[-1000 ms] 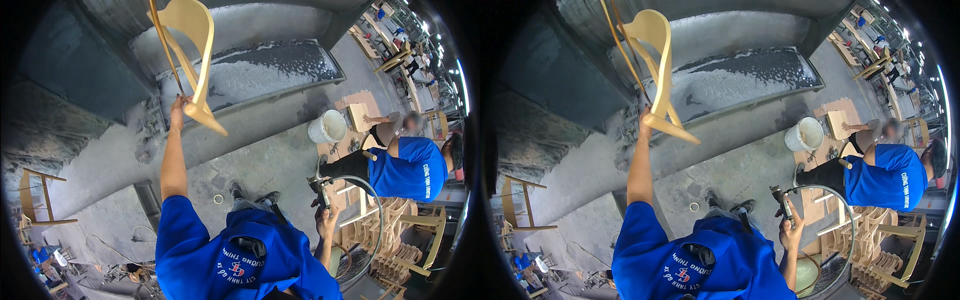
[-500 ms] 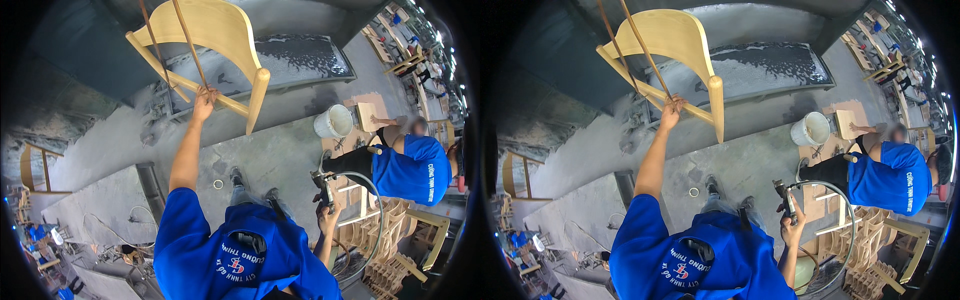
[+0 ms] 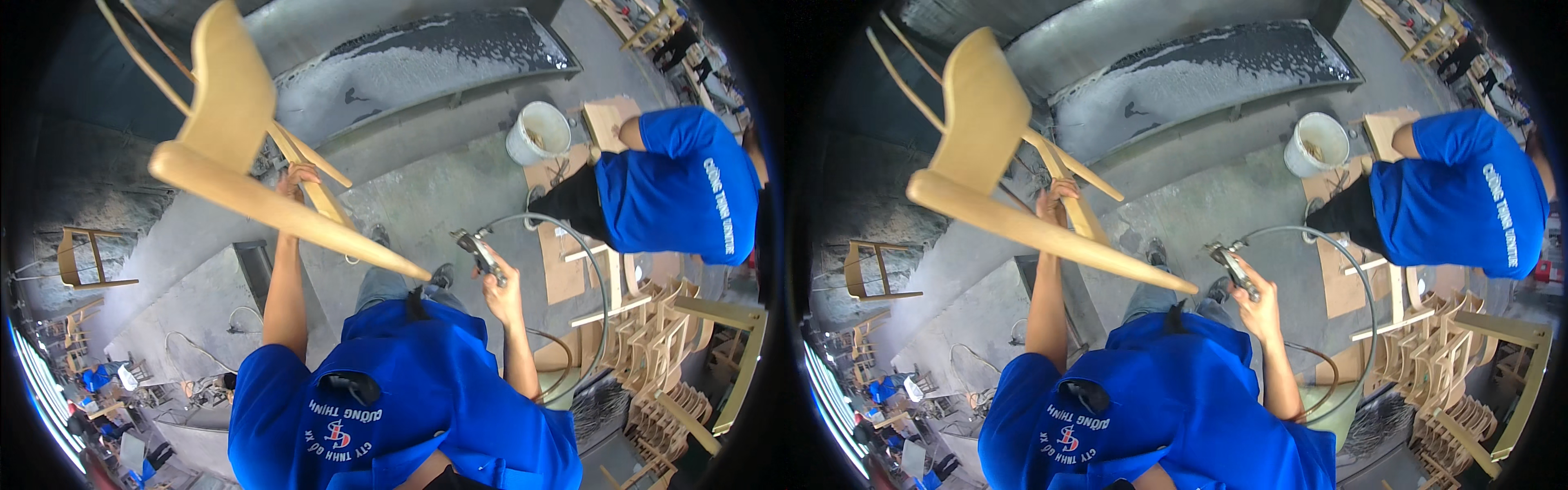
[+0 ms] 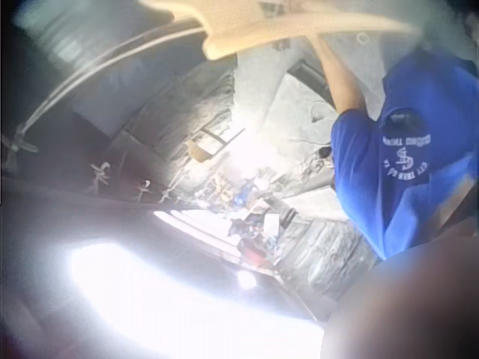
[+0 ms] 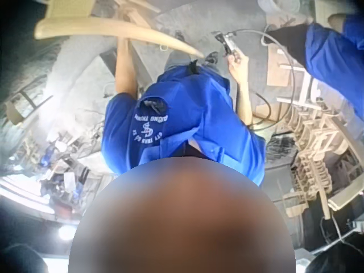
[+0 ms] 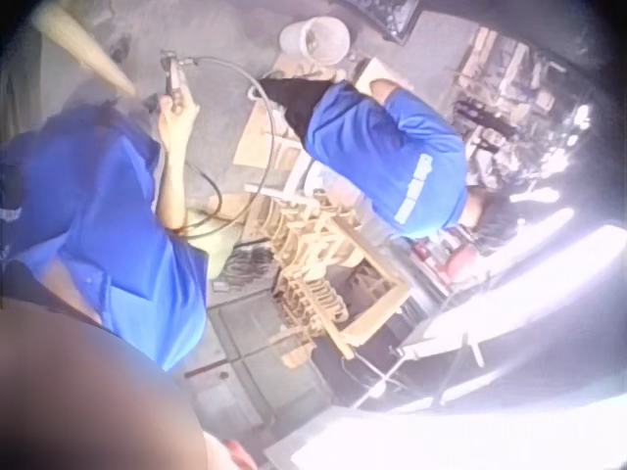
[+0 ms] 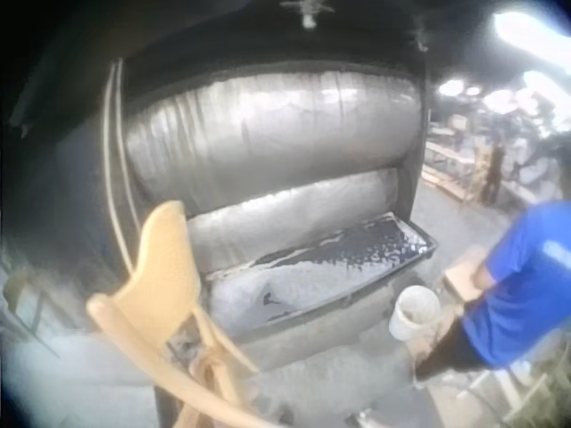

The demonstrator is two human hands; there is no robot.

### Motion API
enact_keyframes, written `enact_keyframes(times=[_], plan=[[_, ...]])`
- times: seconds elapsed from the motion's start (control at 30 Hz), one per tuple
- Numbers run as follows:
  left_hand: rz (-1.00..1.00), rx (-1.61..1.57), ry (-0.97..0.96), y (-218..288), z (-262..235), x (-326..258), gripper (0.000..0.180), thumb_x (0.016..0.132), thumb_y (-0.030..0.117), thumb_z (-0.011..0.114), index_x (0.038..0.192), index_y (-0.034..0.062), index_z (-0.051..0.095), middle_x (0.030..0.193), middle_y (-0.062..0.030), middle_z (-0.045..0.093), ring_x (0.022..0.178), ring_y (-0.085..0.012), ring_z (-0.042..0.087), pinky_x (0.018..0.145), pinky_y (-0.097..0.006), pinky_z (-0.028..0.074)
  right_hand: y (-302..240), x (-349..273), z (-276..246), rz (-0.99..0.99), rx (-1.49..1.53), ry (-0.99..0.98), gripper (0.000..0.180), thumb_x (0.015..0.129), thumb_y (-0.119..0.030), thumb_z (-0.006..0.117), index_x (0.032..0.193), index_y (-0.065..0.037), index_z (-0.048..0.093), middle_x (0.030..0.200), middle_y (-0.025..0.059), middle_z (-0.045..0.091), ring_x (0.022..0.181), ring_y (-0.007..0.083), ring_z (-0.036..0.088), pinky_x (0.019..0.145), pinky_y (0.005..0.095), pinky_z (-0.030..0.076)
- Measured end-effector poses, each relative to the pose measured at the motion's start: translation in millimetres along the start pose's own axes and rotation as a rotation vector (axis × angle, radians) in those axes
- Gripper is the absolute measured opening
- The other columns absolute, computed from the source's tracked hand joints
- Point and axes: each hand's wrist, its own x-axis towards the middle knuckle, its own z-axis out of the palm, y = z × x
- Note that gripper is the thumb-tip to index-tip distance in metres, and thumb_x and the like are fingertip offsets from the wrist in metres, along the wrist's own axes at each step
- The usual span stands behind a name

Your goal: The person sprays a wooden chair with a spray gun, rotating it to cover all sides. The chair is suspended by strings, and the person adjusts its position while spraying.

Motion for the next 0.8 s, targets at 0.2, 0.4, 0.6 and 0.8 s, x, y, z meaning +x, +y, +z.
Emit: enact_keyframes(times=[0.2, 0.4, 0.6, 0.8], plan=[[-0.215, -0.187, 0.043, 79, 64, -21, 0.058, 0.106, 0.033, 0.022, 0.082, -0.0007, 0.062, 0.09, -0.0132, 0.06, 0.108, -0.0277, 0.052, 0.116, -0.044, 0.029, 26, -23, -24, -0.009, 0.194, -0.117, 0.095, 0.087, -0.082, 0.054, 0.142, -0.004, 0.06, 0.077, 0.003, 0.065, 0.072, 0.0103, 0.057, 0.066, 0.0291, 0.048], [-0.187, -0.248, -0.047, 81, 69, -13, 0.051, 0.104, 0.033, 0.022, 0.087, 0.0023, 0.058, 0.099, -0.013, 0.059, 0.109, -0.028, 0.052, 0.11, -0.042, 0.033, 50, -39, -50, 0.063, 0.038, -0.11, 0.086, 0.091, -0.073, 0.06, 0.139, -0.002, 0.062, 0.077, 0.0032, 0.065, 0.075, 0.0109, 0.057, 0.071, 0.0304, 0.05], [-0.12, -0.213, -0.09, 56, 55, -8, 0.053, 0.105, 0.037, 0.021, 0.091, 0.0014, 0.057, 0.103, -0.0128, 0.057, 0.109, -0.0263, 0.051, 0.107, -0.04, 0.034, 36, -76, -90, 0.021, 0.195, 0.007, 0.098, 0.083, -0.082, 0.059, 0.139, -0.002, 0.062, 0.076, 0.0008, 0.067, 0.058, 0.0036, 0.05, 0.052, 0.0228, 0.04], [-0.196, -0.318, -0.026, 29, 29, 5, 0.064, 0.103, 0.048, 0.019, 0.084, -0.0002, 0.057, 0.1, -0.0131, 0.058, 0.104, -0.0259, 0.052, 0.103, -0.038, 0.034, -3, -95, -134, -0.091, 0.465, -0.033, 0.124, 0.074, -0.098, 0.038, 0.141, 0.005, 0.055, 0.071, 0.0105, 0.064, 0.042, 0.0039, 0.038, 0.041, 0.0221, 0.03]])
